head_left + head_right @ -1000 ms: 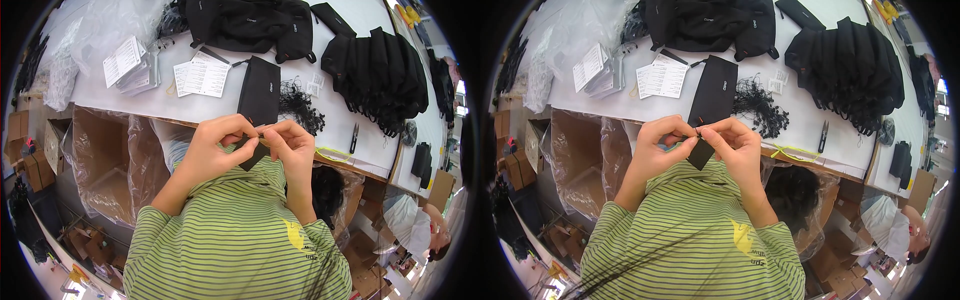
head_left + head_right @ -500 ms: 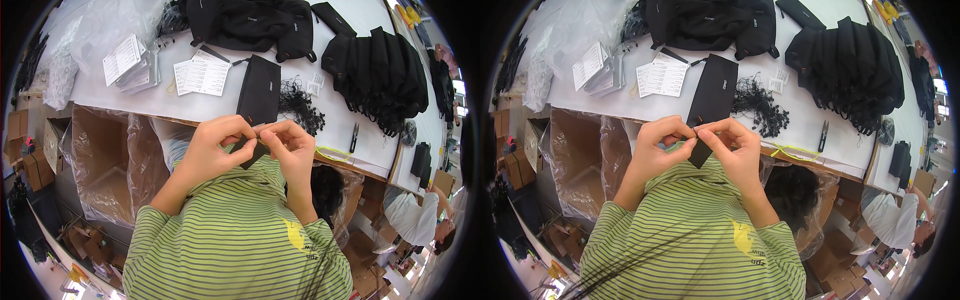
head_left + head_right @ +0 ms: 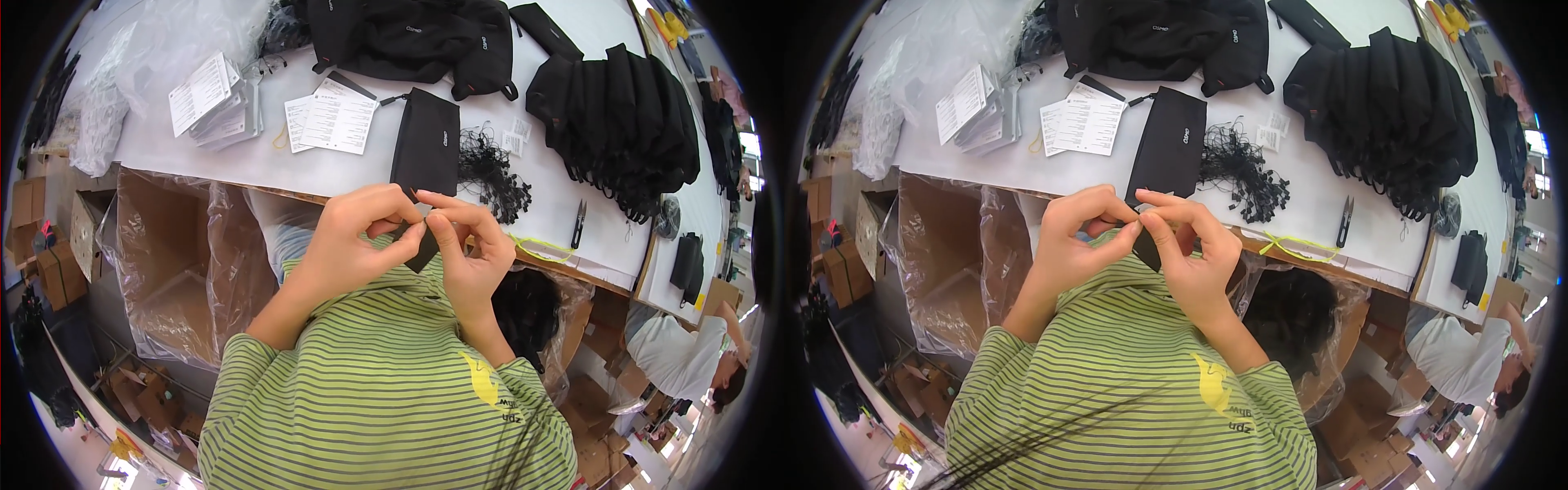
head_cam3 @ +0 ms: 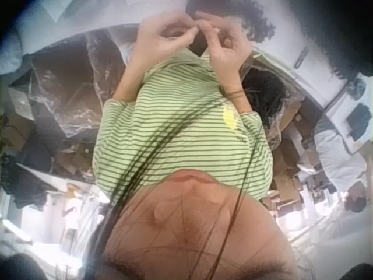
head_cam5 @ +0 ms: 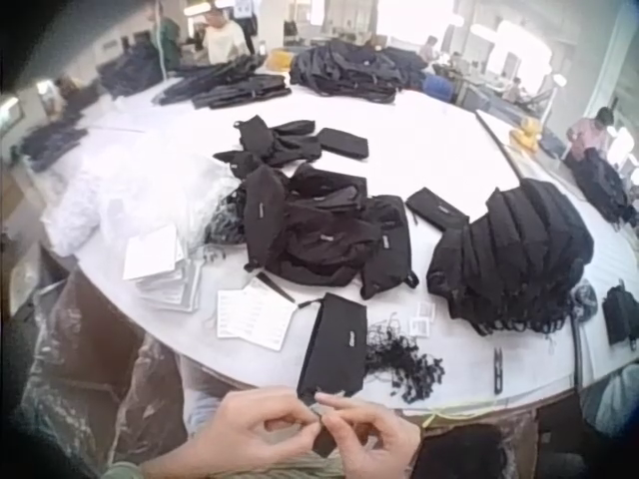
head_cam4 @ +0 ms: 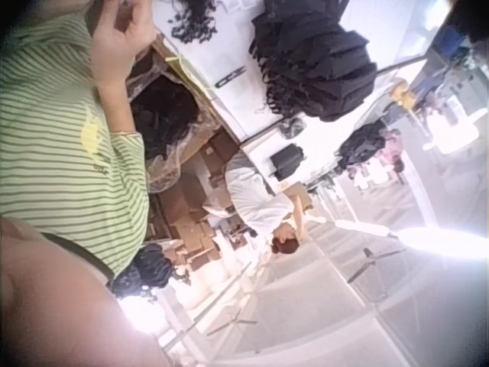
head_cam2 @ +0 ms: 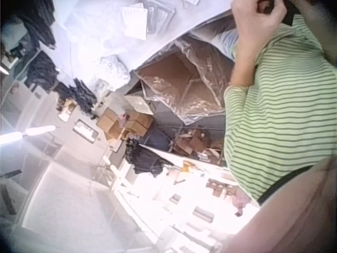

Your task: Attaching tags and plastic fasteners to black textile pouches for assembly and inspection.

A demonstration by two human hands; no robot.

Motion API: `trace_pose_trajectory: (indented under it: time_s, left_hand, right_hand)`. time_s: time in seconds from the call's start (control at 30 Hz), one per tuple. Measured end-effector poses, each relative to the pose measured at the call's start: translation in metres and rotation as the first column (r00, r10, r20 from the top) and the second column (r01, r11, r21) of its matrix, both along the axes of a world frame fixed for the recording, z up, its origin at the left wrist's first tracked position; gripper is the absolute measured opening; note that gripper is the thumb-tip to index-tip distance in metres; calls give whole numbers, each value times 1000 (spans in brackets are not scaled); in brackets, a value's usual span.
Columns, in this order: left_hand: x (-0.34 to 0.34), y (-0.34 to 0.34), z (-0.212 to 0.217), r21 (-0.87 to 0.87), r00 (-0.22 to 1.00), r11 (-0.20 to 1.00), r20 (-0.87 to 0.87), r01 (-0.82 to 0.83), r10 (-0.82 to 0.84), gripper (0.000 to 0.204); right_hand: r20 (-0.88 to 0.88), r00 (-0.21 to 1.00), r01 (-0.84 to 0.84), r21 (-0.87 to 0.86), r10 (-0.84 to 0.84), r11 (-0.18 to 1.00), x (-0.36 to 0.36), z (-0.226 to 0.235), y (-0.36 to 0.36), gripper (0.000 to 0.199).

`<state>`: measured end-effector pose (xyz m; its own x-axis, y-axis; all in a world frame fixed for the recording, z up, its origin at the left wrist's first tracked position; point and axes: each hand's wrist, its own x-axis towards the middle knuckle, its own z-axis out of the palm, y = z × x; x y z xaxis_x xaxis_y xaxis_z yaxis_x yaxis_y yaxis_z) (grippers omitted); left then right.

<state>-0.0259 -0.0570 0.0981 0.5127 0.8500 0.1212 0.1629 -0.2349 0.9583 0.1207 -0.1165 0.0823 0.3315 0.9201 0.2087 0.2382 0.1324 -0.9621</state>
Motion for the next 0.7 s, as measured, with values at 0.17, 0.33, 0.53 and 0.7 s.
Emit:
trace_pose_trajectory:
  time_s: [0.17, 0.33, 0.53, 0.7]
  left_hand:
    - [1, -1, 0, -17, 1000, 1000, 8, -1, 1, 11]
    - [9, -8, -5, 152, 987, 975, -29, 162, -160, 11]
    - [24, -25, -17, 309, 955, 904, -77, 297, -287, 15]
    - [22, -22, -19, 274, 967, 928, -93, 254, -238, 12]
  right_hand:
    - [-25, 997, -77, -46, 76, 996, 12, 3, 4, 4]
    - [155, 987, -11, -162, 36, 987, 37, -5, 31, 14]
    - [738, 665, 38, -185, 113, 982, 32, -46, 49, 48]
    - [620, 781, 201, -360, 73, 911, 41, -43, 44, 39]
